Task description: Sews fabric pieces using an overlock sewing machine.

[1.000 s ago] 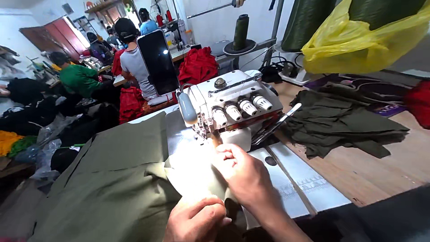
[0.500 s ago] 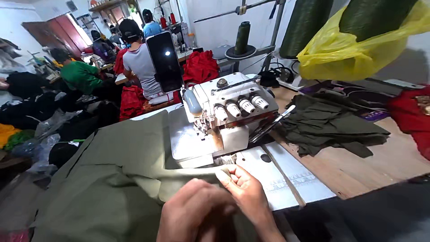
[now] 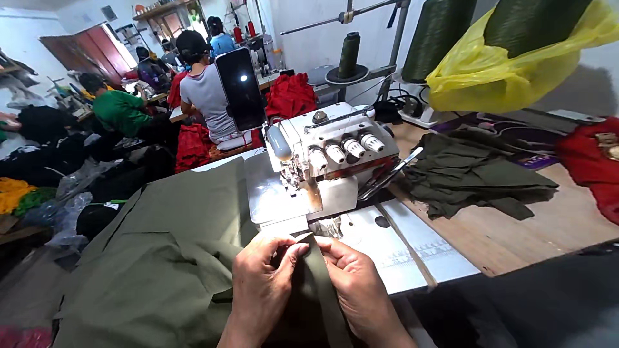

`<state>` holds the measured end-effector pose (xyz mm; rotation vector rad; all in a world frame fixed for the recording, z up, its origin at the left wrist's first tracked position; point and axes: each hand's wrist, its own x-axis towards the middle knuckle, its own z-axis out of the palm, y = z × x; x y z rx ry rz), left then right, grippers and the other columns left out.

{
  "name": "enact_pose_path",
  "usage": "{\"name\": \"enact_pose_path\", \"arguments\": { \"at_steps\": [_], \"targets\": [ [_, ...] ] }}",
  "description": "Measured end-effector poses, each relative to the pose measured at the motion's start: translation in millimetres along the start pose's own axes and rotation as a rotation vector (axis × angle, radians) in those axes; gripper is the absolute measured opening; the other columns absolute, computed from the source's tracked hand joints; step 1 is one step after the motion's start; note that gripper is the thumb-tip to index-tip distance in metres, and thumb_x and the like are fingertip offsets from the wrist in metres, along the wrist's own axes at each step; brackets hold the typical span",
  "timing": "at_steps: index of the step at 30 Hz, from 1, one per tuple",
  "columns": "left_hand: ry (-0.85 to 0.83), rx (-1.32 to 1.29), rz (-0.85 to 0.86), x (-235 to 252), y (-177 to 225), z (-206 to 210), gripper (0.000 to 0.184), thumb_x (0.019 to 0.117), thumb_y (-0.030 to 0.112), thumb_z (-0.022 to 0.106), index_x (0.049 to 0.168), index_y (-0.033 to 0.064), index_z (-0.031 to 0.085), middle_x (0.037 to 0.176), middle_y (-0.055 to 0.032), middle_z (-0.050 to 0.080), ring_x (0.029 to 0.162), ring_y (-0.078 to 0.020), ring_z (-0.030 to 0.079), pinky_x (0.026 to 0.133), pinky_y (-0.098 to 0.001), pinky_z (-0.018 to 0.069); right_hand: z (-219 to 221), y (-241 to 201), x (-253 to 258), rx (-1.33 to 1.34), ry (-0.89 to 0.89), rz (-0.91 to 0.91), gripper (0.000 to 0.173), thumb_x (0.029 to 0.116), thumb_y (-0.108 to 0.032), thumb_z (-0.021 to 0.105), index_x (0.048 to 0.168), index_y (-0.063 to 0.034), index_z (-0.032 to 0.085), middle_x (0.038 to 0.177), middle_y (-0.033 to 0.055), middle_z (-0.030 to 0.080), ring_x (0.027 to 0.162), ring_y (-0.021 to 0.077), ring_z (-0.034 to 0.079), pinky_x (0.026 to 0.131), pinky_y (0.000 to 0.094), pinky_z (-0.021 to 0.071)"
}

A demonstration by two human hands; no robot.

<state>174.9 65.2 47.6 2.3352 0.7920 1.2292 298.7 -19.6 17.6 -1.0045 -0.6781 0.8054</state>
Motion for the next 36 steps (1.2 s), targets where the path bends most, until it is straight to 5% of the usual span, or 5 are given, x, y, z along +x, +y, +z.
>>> {"name": "enact_pose_path", "arguments": {
  "at_steps": [10,17,30,32,36],
  "targets": [
    [-0.230,-0.401,-0.044,1.5,40.1,-28.9,0.013,0.1008,0.011,0.063,0.103,-0.0006,0.069,0.093,-0.0035,0.071,0.082,-0.0050,0.068,0.073,-0.0213,0.0590,-2.8,-7.7,5.0,-0.142,-0.010,-0.024,0.014,0.0966,-0.014,0.068,0.103,-0.0035,0.075,0.086,0.0015,0.077,0.078,0.0054,0.073,0.071,0.0195,0.0604],
    [-0.047,-0.122,-0.022,-0.5,8.7,-2.9,0.011,0.0925,0.020,0.073,0.094,0.0099,0.078,0.088,0.0035,0.072,0.074,0.0002,0.064,0.066,-0.0149,0.0548,-0.5,-5.1,1.2,-0.113,-0.027,-0.038,0.020,0.0963,0.000,0.059,0.110,0.0022,0.073,0.095,0.0059,0.078,0.085,0.0081,0.074,0.079,0.0216,0.0620],
    [-0.142,-0.077,-0.209,2.3,4.3,-7.9,0.014,0.0914,0.026,0.072,0.096,0.0127,0.071,0.088,0.0050,0.065,0.062,0.0006,0.054,0.056,-0.0149,0.0467,-5.6,0.8,3.3,-0.143,-0.126,-0.109,0.021,0.0958,0.000,0.058,0.109,0.0019,0.074,0.099,0.0057,0.077,0.087,0.0074,0.074,0.081,0.0210,0.0617],
    [-0.208,-0.071,-0.209,1.7,1.0,-9.5,0.018,0.0951,0.027,0.067,0.104,0.0119,0.071,0.095,0.0046,0.068,0.071,-0.0005,0.059,0.063,-0.0169,0.0509,-7.3,2.4,4.3,-0.154,-0.157,-0.123,0.022,0.0964,0.000,0.058,0.111,0.0014,0.074,0.102,0.0056,0.077,0.090,0.0077,0.074,0.083,0.0214,0.0616],
    [-0.174,-0.110,-0.154,0.6,-5.1,-8.8,0.011,0.0946,0.018,0.067,0.089,0.0126,0.075,0.086,0.0054,0.069,0.081,-0.0006,0.066,0.073,-0.0167,0.0562,-5.5,13.7,2.0,-0.103,-0.112,-0.190,0.018,0.0922,0.005,0.065,0.110,-0.0005,0.066,0.096,0.0048,0.077,0.081,0.0091,0.074,0.074,0.0224,0.0624]
  ]
}}
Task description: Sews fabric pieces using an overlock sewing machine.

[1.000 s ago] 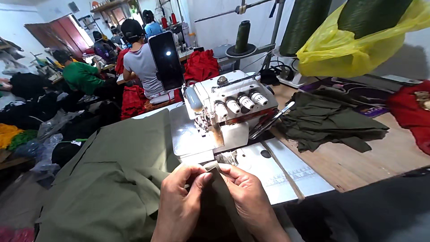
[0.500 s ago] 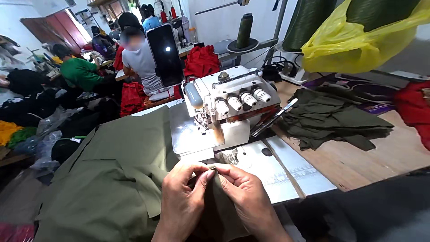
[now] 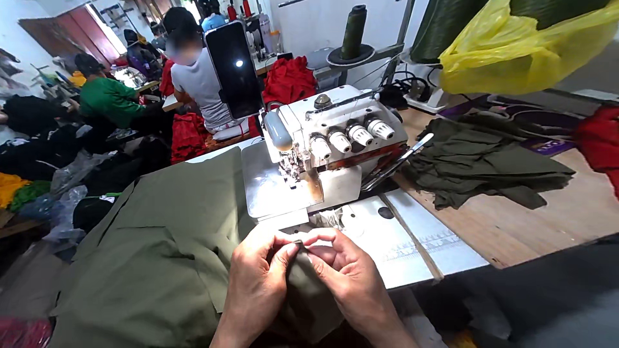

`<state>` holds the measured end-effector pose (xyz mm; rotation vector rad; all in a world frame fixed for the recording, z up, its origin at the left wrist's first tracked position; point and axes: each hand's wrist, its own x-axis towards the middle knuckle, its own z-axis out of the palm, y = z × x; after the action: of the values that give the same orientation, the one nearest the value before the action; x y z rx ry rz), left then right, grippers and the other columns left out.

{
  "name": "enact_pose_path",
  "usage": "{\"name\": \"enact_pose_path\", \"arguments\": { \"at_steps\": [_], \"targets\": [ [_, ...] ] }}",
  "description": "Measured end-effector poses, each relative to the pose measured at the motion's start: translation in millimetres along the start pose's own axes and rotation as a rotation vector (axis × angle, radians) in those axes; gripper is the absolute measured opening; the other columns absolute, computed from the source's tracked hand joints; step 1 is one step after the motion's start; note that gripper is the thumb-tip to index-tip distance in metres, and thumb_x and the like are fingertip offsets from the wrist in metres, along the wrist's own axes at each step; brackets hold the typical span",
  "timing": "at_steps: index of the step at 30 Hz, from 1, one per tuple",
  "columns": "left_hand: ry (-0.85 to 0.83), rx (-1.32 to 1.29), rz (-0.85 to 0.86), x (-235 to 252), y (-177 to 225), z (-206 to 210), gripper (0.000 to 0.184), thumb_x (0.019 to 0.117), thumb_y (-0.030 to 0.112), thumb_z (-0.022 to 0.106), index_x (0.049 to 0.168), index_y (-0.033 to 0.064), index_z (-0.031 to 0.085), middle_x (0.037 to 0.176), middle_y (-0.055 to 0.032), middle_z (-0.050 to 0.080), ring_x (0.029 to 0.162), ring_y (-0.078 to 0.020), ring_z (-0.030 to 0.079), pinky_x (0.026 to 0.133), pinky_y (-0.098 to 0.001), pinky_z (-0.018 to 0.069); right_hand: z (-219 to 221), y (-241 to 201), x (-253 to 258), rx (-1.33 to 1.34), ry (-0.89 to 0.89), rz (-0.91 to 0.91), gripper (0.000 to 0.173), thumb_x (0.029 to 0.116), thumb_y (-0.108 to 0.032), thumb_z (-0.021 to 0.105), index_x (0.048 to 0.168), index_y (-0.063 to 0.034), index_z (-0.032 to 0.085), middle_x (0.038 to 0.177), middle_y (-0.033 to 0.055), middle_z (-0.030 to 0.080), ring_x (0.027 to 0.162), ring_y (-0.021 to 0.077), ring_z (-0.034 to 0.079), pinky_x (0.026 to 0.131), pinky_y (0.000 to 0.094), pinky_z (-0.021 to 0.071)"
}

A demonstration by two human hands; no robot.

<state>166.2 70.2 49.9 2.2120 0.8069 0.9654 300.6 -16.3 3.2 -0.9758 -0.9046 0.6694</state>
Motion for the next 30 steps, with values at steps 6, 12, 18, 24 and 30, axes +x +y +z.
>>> {"name": "enact_pose_path", "arguments": {
  "at_steps": [6,12,18,24,30],
  "targets": [
    [0.218,0.025,-0.079,25.2,9.1,-40.7,0.008,0.0931,0.014,0.067,0.092,0.0165,0.074,0.084,0.0063,0.068,0.075,-0.0047,0.066,0.065,-0.0202,0.0569,0.3,6.1,-18.7,-0.035,-0.026,0.087,0.029,0.0969,-0.038,0.070,0.099,-0.0104,0.076,0.088,-0.0045,0.074,0.080,0.0012,0.069,0.072,0.0191,0.0590],
    [0.354,-0.113,-0.162,29.1,7.6,-49.2,0.008,0.0931,0.007,0.067,0.092,0.0111,0.074,0.082,0.0015,0.068,0.070,-0.0076,0.065,0.062,-0.0206,0.0553,15.9,10.4,-24.8,-0.216,0.204,0.106,0.018,0.0872,-0.029,0.081,0.091,-0.0120,0.078,0.081,-0.0034,0.071,0.071,0.0034,0.066,0.064,0.0174,0.0564],
    [0.395,-0.173,-0.206,27.4,9.0,-50.2,0.008,0.0940,0.005,0.065,0.093,0.0089,0.073,0.077,0.0009,0.068,0.069,-0.0065,0.065,0.062,-0.0193,0.0547,17.2,8.2,-26.1,-0.205,0.307,0.106,0.017,0.0842,-0.026,0.084,0.082,-0.0117,0.075,0.077,-0.0024,0.069,0.067,0.0037,0.064,0.059,0.0163,0.0543],
    [0.443,-0.207,-0.189,23.9,7.3,-48.0,0.011,0.0936,0.002,0.064,0.092,0.0073,0.073,0.077,0.0016,0.068,0.070,-0.0055,0.066,0.063,-0.0179,0.0556,19.7,4.2,-28.3,-0.127,0.344,0.070,0.012,0.0816,-0.016,0.084,0.079,-0.0088,0.074,0.083,0.0020,0.072,0.070,0.0066,0.068,0.062,0.0179,0.0580],
    [0.468,-0.275,-0.181,20.4,11.4,-47.6,0.013,0.0953,0.000,0.060,0.093,0.0073,0.071,0.077,0.0024,0.069,0.069,-0.0040,0.067,0.063,-0.0182,0.0572,21.5,-1.5,-29.3,-0.048,0.412,0.092,0.017,0.0770,-0.011,0.087,0.076,-0.0077,0.069,0.078,0.0032,0.073,0.065,0.0062,0.067,0.058,0.0173,0.0564]
  ]
}}
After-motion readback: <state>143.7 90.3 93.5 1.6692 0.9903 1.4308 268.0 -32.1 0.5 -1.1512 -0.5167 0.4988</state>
